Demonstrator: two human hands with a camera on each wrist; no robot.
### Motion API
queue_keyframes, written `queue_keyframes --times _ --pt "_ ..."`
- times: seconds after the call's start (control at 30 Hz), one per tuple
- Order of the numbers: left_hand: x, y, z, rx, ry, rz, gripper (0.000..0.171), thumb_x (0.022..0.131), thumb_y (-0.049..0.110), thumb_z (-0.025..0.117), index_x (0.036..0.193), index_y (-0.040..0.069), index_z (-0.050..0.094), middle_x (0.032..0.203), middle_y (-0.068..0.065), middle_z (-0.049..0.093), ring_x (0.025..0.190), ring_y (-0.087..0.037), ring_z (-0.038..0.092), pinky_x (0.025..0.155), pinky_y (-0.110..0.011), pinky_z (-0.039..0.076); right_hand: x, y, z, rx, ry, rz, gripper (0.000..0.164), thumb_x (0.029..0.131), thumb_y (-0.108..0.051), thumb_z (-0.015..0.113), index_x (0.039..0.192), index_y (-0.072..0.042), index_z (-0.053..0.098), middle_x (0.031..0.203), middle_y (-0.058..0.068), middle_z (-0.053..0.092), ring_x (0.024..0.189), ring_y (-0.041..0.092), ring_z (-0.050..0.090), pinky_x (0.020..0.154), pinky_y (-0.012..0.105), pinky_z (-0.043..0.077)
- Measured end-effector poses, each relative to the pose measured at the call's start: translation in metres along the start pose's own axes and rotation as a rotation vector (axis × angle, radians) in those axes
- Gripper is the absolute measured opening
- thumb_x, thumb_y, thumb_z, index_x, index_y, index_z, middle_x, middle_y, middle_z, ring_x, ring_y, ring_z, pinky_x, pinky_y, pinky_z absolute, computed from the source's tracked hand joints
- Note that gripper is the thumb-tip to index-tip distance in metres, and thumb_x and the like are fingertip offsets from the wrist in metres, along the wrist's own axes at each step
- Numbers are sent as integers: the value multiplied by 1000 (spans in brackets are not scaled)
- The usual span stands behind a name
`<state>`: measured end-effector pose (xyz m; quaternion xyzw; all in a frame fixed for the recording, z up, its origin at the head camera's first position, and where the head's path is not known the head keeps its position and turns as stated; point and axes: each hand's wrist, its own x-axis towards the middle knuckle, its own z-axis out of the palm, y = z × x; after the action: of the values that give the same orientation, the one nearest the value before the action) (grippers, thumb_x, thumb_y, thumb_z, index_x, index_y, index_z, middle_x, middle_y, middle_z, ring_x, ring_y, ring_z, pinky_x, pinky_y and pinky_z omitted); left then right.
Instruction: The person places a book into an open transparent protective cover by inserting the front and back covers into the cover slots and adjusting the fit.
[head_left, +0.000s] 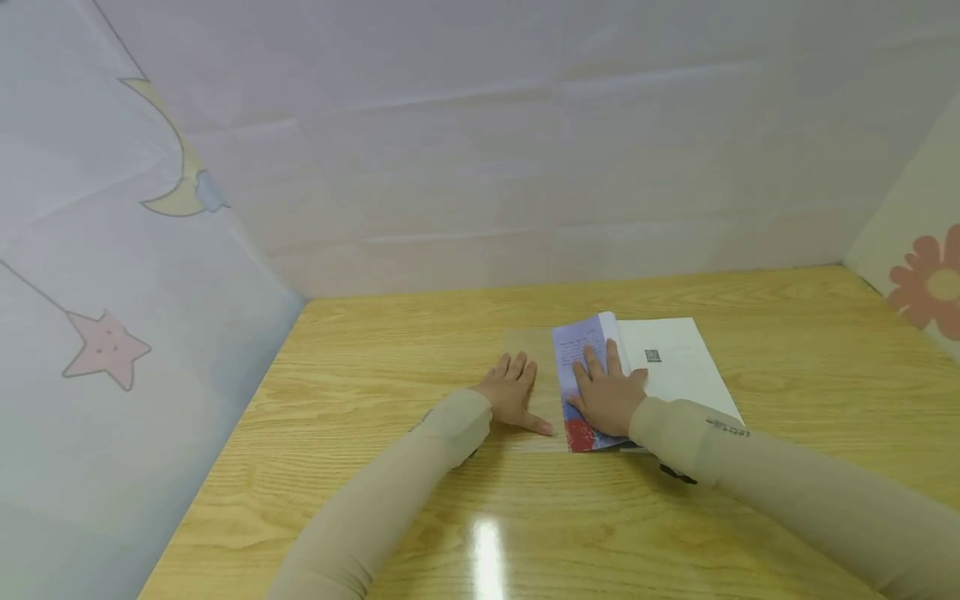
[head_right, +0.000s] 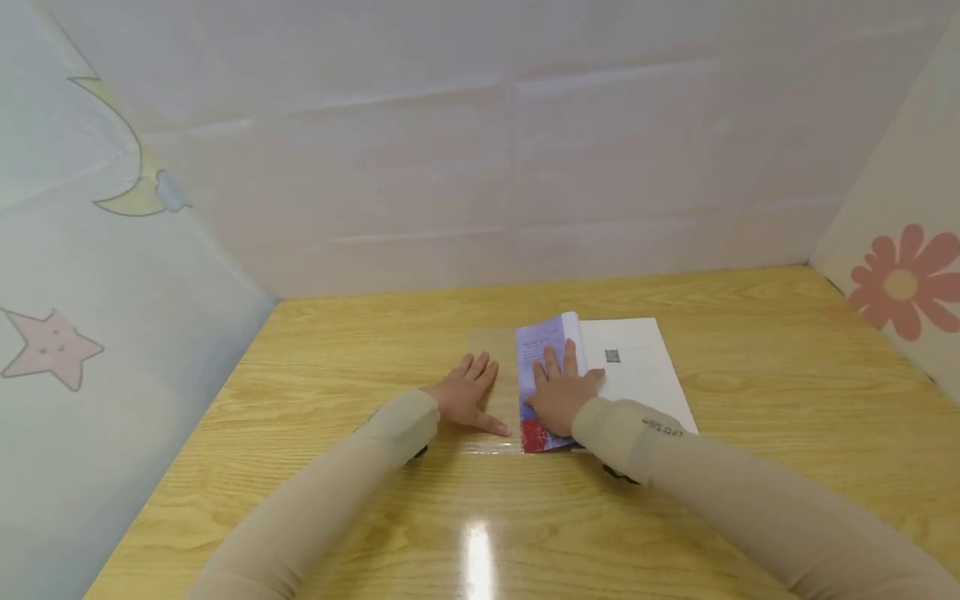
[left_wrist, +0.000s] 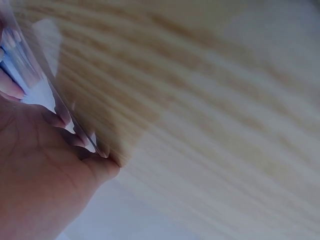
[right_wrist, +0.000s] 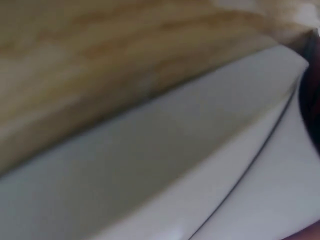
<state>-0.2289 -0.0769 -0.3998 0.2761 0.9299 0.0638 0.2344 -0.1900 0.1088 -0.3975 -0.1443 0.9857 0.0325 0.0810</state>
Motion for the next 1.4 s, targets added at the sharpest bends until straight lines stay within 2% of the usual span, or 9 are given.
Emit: queue_keyframes --times 0.3,0.53,0.73,0.9,1.03,1.13,1.2,1.3,1.4 --pt "3 -1 0 8 -11 -11 110 83 66 62 157 12 2 162 -8 -9 147 -28 -9 118 -40 6 -2 -3 -2 4 9 1 59 103 -35 43 145 6 38 153 30 22 138 57 7 85 78 35" --pt "0 0 0 9 -16 -16 109 83 66 62 157 12 3 162 -8 -8 147 -28 -8 118 -40 7 1 -3 6 4 49 -26 58 103 -35 45 144 6 41 152 31 24 138 58 10 87 79 31" --pt "-3 1 -1 8 -12 -11 108 83 66 62 157 11 4 162 -9 -6 147 -29 -7 118 -40 8 3 -8 5 2 42 -30 57 102 -35 45 143 5 42 152 30 25 138 58 10 88 81 28" --pt "-6 5 -4 -1 -7 -8 108 83 65 63 157 11 5 162 -9 -6 147 -29 -7 118 -38 6 3 -11 -2 87 55 -6 51 98 -16 49 142 8 41 152 30 25 138 57 8 90 82 25" --pt "-9 7 -6 -3 -7 -15 107 84 64 63 157 11 6 162 -9 -5 147 -29 -6 118 -38 6 0 -9 -7 181 143 -14 53 94 -6 53 140 14 38 151 33 25 138 55 15 90 78 30" --pt "-11 7 -6 -6 0 -18 108 83 64 64 157 10 7 162 -9 -4 147 -29 -5 118 -38 7 -1 -5 -6 231 232 -8 61 94 -14 60 141 16 35 152 35 18 136 57 17 91 73 36" --pt "-10 6 -5 0 4 -12 109 83 65 64 157 11 7 162 -9 -4 147 -29 -5 118 -38 7 -2 -1 -4 266 259 21 70 93 -21 64 142 16 31 152 36 12 135 60 14 93 73 34" --pt "-9 6 -4 12 10 -1 109 82 66 63 157 10 7 162 -10 -4 147 -29 -5 118 -39 8 -1 4 -1 310 232 72 78 94 -30 63 144 17 26 153 36 7 134 63 8 96 75 28" --pt "-7 4 -3 24 5 -2 109 83 66 62 157 11 5 162 -10 -5 147 -29 -6 118 -39 7 1 5 0 345 208 81 79 95 -32 61 144 19 24 153 36 8 133 64 9 95 76 28"
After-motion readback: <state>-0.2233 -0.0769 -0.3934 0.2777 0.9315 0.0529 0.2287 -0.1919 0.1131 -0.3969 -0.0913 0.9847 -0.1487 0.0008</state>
